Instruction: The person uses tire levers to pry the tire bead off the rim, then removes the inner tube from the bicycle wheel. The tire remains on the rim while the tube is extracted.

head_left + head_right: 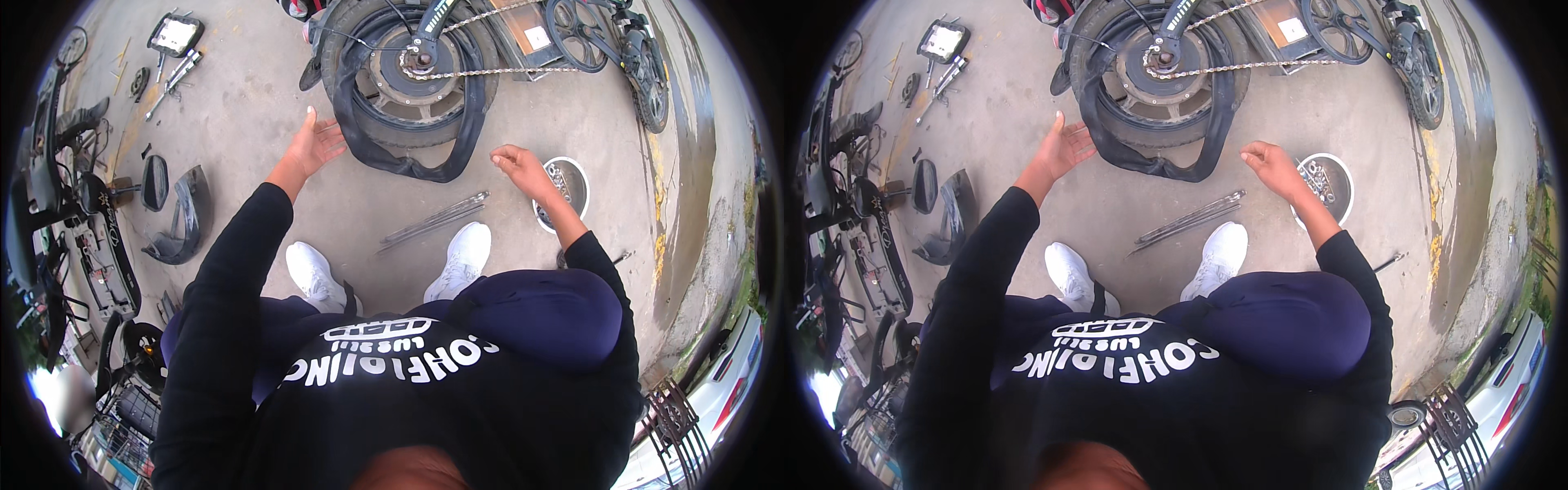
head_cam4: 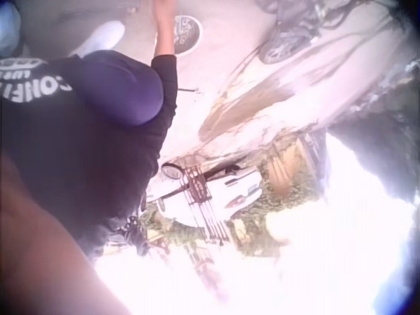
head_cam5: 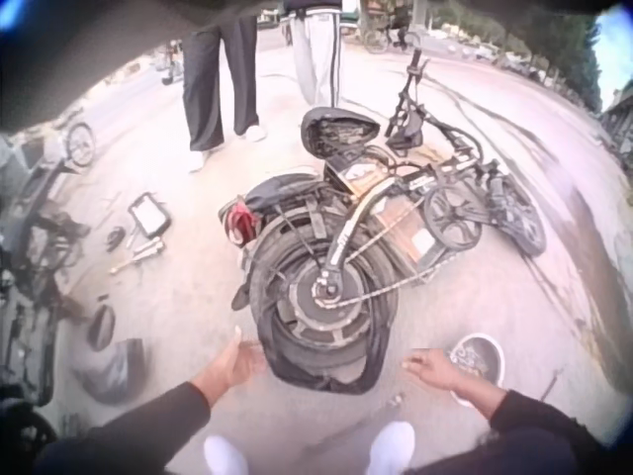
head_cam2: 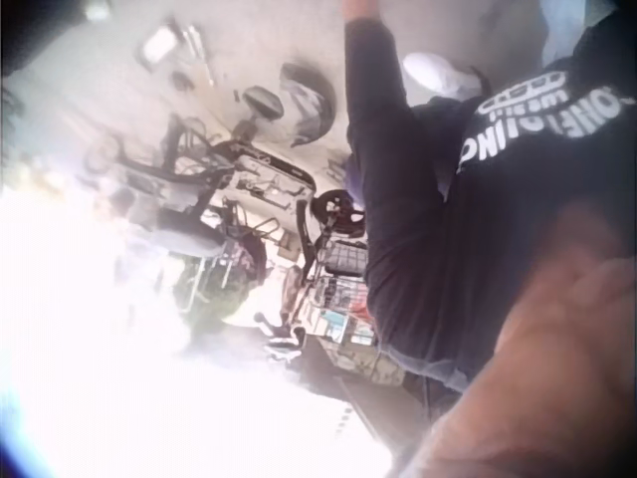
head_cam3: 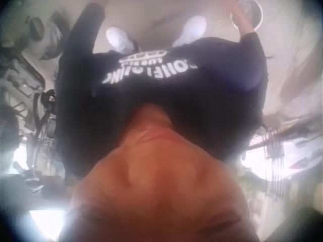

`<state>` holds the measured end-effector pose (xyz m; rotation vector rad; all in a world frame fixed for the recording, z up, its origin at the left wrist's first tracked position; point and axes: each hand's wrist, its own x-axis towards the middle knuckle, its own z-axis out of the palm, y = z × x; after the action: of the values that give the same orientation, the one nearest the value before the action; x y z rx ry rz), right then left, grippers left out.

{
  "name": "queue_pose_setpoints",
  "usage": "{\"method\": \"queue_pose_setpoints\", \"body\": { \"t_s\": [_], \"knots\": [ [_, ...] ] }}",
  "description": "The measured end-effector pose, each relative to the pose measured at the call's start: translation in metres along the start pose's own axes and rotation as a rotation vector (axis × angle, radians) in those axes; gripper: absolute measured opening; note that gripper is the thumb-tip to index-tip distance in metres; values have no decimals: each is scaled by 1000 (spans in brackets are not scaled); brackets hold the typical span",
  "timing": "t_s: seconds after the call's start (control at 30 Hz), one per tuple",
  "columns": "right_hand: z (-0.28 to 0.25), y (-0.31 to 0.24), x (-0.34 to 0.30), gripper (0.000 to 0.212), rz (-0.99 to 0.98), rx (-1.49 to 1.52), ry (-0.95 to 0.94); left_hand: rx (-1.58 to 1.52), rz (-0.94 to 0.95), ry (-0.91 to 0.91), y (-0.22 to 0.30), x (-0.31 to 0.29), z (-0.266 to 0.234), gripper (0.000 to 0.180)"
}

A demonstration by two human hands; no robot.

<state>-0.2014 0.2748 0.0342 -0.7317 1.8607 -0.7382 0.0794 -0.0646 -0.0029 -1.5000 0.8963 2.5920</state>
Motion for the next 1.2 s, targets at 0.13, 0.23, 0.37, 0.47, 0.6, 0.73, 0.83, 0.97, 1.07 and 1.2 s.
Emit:
{"method": "queue_pose_setpoints", "body": {
  "t_s": [0.13,0.23,0.37,0.47,0.6,0.73,0.83,0.97,1.07,1.2],
  "knots": [
    [21,48,26,48,184,432,210,15,56,-23,-9,-12,8,84],
    [56,36,28,58,182,755,122,72,101,-32,-18,-19,15,76],
    [83,9,35,53,116,738,68,77,166,31,-40,-12,21,49],
    [91,10,40,41,132,718,77,-39,199,98,-58,-2,14,28],
    [71,24,27,28,114,951,-2,-237,261,110,-65,3,4,20],
    [47,34,11,26,20,1110,-84,-258,298,60,-54,3,-14,21],
    [38,44,10,27,-58,1144,-79,-334,276,46,-57,7,-20,20],
    [35,46,12,28,-104,1136,5,-387,213,-10,-65,-1,-11,16],
    [25,42,14,26,-100,1063,115,-446,196,-223,-85,7,-18,15],
    [3,53,17,23,-33,809,339,-403,168,-83,-82,-16,32,17]
  ]
}}
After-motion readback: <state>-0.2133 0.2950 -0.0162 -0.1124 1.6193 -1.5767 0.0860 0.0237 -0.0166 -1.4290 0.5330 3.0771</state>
